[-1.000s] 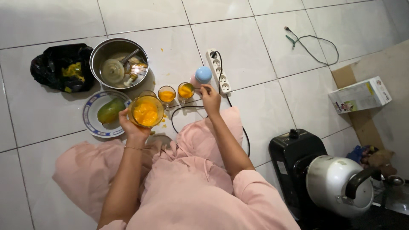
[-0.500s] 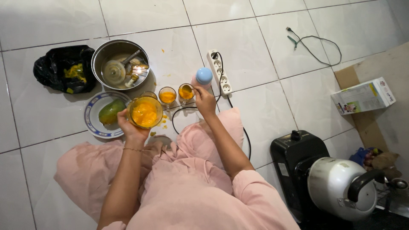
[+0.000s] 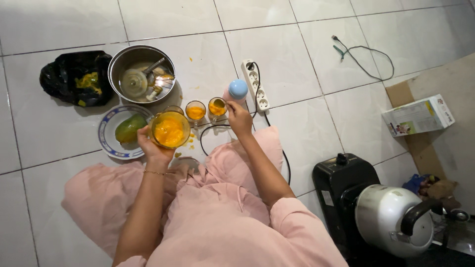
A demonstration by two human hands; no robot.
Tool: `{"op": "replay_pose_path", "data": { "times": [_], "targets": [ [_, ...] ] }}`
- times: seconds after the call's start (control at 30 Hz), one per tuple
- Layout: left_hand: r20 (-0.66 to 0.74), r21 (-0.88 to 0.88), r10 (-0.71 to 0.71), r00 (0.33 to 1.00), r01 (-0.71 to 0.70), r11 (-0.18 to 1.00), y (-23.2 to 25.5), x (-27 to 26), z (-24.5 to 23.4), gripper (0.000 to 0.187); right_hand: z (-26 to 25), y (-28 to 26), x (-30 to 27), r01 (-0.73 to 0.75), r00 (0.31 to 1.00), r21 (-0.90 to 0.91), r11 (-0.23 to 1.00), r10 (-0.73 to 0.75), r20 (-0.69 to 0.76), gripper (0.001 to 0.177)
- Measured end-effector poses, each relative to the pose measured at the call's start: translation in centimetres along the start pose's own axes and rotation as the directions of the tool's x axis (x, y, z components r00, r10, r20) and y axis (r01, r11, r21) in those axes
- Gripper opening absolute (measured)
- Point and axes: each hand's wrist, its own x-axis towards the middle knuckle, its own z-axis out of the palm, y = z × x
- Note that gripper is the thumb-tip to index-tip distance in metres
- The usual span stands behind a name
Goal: The person scoops an orange puree from a glass bowl using a spoon and distributes it into three small glasses placed on the floor. The person repeats the scooping and pouring action until the glasses are filled.
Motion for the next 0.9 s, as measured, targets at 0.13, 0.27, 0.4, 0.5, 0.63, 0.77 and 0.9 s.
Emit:
{"op": "replay_pose_path", "data": {
  "times": [0.13,0.27,0.4,0.5,0.63,0.77,0.9],
  "targets": [
    [0.033,-0.029,0.0,0.999,0.001,1.0,0.1,0.0,-0.2,0.056,0.0,1.1,0.5,-0.07,0.997,-0.002,0.998,0.07,-0.019,0.016],
    [0.068,-0.028,0.001,0.998,0.001,1.0,0.5,0.0,-0.2,0.055,-0.2,1.9,0.7,-0.074,0.997,0.136,0.988,0.073,0.015,0.017],
    [0.045,-0.012,0.018,0.999,-0.017,1.0,0.5,0.0,0.0,0.056,-0.3,1.5,0.0,-0.005,0.998,0.068,0.998,0.001,0.065,0.017],
    [0.047,-0.018,0.002,0.999,-0.001,1.0,0.4,0.0,0.1,0.056,-0.4,1.0,-0.1,-0.058,0.996,0.032,0.998,0.056,0.069,0.016],
    [0.04,-0.029,-0.016,0.999,0.017,0.999,-0.1,0.2,0.2,0.056,-1.0,0.6,0.4,-0.012,0.999,0.013,1.0,0.011,0.041,0.019],
    [0.014,-0.027,-0.039,0.999,0.039,0.999,-0.1,0.4,0.0,0.054,-1.8,0.4,0.4,-0.028,0.999,0.027,0.999,0.026,0.046,0.018],
    [0.053,-0.039,-0.04,0.998,0.042,0.998,-0.2,0.4,0.2,0.056,-2.1,0.2,0.3,-0.013,0.999,0.057,0.998,0.01,0.053,0.019]
  ]
}}
